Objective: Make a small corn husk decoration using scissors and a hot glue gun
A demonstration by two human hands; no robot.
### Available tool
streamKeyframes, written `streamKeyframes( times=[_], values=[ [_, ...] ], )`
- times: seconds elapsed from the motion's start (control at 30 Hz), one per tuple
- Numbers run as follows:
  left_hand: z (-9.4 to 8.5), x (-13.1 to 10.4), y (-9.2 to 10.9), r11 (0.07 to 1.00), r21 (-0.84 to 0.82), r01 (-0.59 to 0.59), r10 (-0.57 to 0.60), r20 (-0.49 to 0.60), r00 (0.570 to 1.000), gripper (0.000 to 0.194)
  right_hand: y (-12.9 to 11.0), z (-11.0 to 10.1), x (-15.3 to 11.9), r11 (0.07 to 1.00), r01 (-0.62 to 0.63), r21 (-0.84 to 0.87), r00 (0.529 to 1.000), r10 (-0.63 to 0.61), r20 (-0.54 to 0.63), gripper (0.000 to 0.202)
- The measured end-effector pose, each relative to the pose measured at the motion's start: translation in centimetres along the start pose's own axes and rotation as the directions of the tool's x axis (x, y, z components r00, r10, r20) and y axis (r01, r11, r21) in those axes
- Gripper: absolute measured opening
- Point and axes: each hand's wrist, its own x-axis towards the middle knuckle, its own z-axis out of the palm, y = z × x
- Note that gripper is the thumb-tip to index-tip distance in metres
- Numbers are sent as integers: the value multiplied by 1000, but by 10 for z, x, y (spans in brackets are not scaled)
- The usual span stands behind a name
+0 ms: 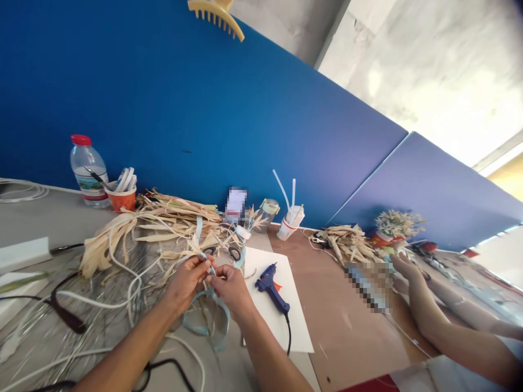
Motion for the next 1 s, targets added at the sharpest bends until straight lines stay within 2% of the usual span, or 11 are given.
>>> streamKeyframes(
  times=[0.07,0.2,0.33,0.43,0.53,0.63,0.73,0.87,1.0],
  values=[
    [1,-1,0,999,-35,-30,30,8,1000,23,4,2,2,1000,1,-13,1000,-2,-23,11],
    [0,-1,0,996,-80,-40,40,1,999,22,8,3,5,999,-33,38,999,33,18,15],
    [0,-1,-2,999,-33,-33,33,2,999,22,9,1,4,992,-80,97,995,74,68,19],
    [1,-1,-2,998,34,-43,43,16,999,22,5,-6,2,973,-143,181,981,115,157,25],
    [0,0,-2,996,39,-86,85,17,996,23,0,-16,0,907,-291,304,935,203,290,30],
    [-5,3,-4,993,48,-106,104,34,994,23,-4,-27,-1,783,-490,384,848,326,417,23],
    [-10,8,-10,985,139,-99,88,81,993,23,-2,-37,1,670,-612,420,775,400,490,21],
    [-13,11,-17,958,261,-121,104,77,992,24,7,-46,4,580,-669,465,733,408,545,31],
    [-15,11,-19,963,255,-83,54,118,991,26,13,-48,7,551,-681,482,725,417,548,32]
  ],
)
